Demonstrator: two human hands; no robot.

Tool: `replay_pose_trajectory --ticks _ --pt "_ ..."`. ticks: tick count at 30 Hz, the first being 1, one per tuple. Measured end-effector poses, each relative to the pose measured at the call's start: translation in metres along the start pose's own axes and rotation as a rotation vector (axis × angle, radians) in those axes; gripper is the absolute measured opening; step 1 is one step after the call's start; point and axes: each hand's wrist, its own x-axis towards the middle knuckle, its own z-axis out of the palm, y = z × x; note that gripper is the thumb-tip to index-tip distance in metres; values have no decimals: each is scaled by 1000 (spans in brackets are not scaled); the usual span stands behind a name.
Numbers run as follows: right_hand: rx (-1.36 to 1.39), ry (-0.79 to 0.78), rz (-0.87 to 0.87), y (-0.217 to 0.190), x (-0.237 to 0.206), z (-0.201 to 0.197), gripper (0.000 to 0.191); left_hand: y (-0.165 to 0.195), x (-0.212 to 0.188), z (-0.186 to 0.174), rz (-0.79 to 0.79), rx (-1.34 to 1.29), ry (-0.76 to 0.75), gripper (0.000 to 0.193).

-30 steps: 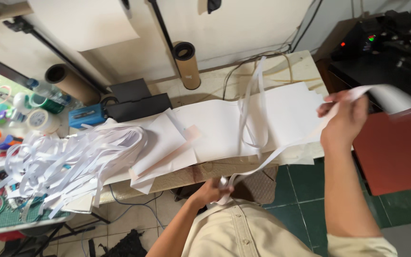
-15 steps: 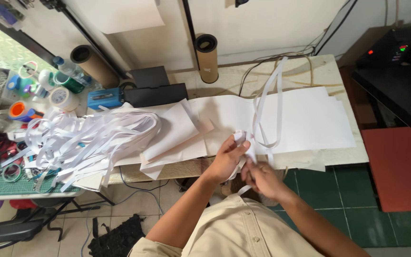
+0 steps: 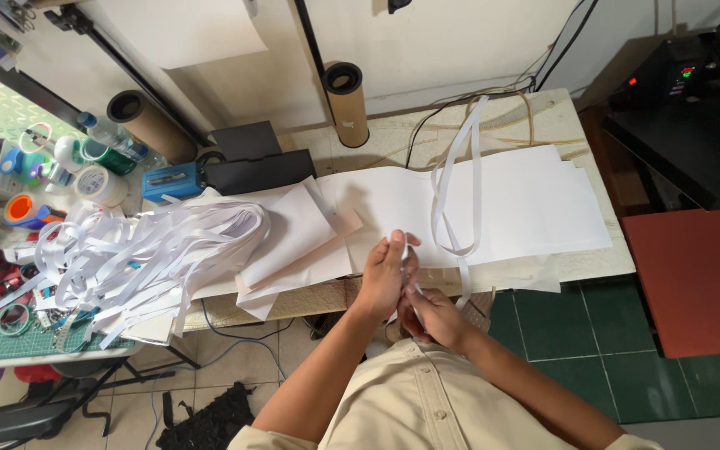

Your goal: The person pulls white ribbon strips from rolls on a shelf, cuts lengths with scissors, gathers strips into a bunch, and ties them together by hand. They then carry the finished bundle and hang it on a hook beneath a shelf.

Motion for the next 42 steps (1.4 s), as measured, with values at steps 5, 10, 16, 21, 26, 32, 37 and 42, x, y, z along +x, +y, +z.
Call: replay_pose_trajectory --ticks 5,10,16,21,26,32,37,42 --pt "-502 132 -375 34 40 -54 50 -13 10 -24 22 -364 90 28" --pt "-1294 688 -318 53 96 -131 48 -12 7 -44 70 -353 1 31" --pt "-683 676 -219 29 70 -115 32 -16 -4 -40 -175 -248 -26 33" --pt "-117 239 -104 29 5 -73 17 -35 5 -39 -346 -517 -230 27" --pt "-20 255 38 72 -39 -78 21 -40 45 -38 -154 -492 -154 26" --pt "478 371 210 67 -41 -102 49 -34 54 -17 -11 173 -436 30" --pt "753 355 -168 -22 21 -136 36 -70 4 9 -112 399 -810 27" --pt "351 946 -564 -102 -7 -158 28 -75 -4 -15 -265 239 -674 29"
